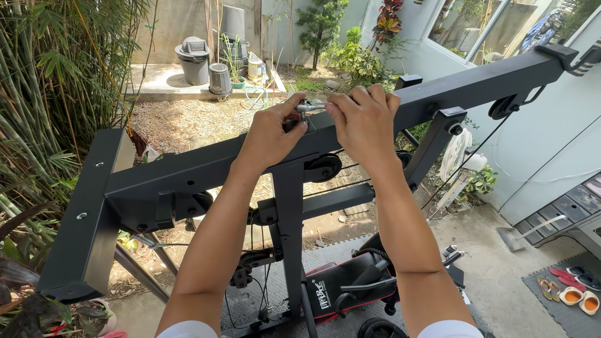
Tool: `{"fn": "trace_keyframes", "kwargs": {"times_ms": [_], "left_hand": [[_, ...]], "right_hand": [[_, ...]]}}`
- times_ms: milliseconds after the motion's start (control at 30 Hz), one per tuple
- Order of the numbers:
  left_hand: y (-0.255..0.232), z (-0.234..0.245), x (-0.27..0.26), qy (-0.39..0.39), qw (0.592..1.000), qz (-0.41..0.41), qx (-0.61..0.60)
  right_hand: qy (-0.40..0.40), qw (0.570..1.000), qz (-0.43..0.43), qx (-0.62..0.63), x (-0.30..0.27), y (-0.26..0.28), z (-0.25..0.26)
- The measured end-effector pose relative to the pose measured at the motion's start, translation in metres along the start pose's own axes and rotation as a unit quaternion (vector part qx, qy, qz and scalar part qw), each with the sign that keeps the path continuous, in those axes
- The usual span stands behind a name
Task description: Repairing or assembling a home gym pulley system using wrenches and a ratchet.
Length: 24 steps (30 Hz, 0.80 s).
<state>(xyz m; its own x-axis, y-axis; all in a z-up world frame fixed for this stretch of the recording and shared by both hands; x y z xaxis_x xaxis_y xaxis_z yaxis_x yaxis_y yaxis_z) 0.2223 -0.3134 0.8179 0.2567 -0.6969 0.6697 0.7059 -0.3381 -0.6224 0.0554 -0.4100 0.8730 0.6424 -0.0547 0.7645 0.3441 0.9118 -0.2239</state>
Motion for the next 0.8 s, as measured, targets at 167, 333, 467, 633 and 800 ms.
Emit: {"fn": "trace_keyframes", "kwargs": {"times_ms": [167, 333, 467, 633, 800], "left_hand": [[-0.013, -0.001, 0.008, 0.023, 0.973, 0.019, 0.229], [-0.012, -0.011, 0.007, 0.129, 0.902, 0.186, 0.369], [-0.014, -0.01, 0.006, 0.114, 0.904, 0.176, 0.372], [-0.013, -0.01, 0.006, 0.115, 0.903, 0.179, 0.373], [-0.012, -0.01, 0.007, 0.111, 0.905, 0.176, 0.372]], "right_hand": [[-0.049, 0.99, -0.046, -0.123, -0.002, 0.019, -0.022], [-0.06, 0.992, -0.052, -0.099, 0.001, 0.01, -0.031], [-0.06, 0.995, -0.038, -0.074, 0.001, 0.008, -0.032], [-0.07, 0.995, -0.033, -0.067, 0.002, 0.006, -0.033], [-0.08, 0.995, -0.025, -0.056, 0.006, 0.003, -0.034]]}}
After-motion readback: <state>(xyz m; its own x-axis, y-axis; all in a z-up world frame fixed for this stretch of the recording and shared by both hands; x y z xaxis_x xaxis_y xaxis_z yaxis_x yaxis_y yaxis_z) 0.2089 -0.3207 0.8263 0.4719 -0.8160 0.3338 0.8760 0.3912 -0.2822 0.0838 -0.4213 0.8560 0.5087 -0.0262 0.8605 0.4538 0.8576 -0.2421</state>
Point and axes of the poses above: each hand's wrist, its own x-axis towards the middle knuckle, its own z-axis out of the back of the hand, y = z × x, the point moved 3 cm from there along x, towards the middle knuckle, and after that the axes turned 7 degrees about y, right-handed, at the moved point
